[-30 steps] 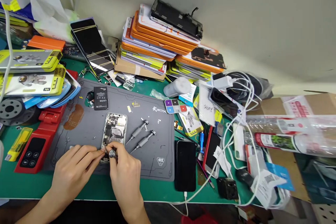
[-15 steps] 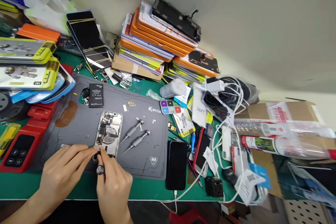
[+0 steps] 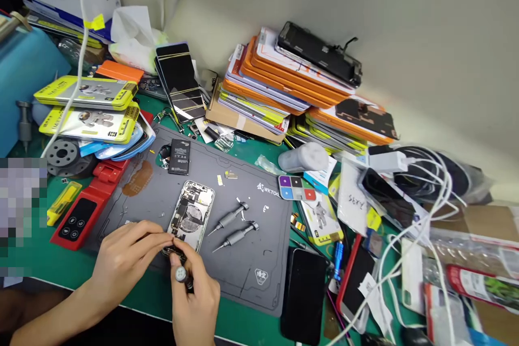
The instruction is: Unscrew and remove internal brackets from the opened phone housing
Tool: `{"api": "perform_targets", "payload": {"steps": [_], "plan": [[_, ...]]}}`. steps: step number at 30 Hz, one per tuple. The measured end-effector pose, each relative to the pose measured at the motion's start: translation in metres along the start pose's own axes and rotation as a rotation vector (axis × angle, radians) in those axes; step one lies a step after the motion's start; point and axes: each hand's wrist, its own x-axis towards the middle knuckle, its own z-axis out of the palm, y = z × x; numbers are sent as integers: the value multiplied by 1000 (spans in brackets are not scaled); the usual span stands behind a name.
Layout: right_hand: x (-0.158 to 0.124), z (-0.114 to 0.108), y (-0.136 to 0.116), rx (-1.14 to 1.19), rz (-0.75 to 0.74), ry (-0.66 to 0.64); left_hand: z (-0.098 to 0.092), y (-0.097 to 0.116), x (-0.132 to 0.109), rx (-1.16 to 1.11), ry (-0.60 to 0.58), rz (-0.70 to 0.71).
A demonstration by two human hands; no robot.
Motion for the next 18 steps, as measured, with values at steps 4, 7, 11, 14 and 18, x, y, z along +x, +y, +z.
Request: {"api": "perform_targets", "payload": {"steps": [4, 7, 11, 14, 18], "plan": [[1, 1, 0, -22, 1, 41, 1, 4, -3, -42, 11, -7], [1, -4, 1, -134, -22, 112, -12, 8, -7, -73, 8, 4], [8, -14, 4, -317, -105, 153, -47, 1, -4, 130, -2, 107], [12, -14, 8, -390, -172, 85, -64, -14, 8, 421, 15, 138], [10, -6, 11, -475, -214, 113, -65, -28, 23, 528, 1, 118]]}}
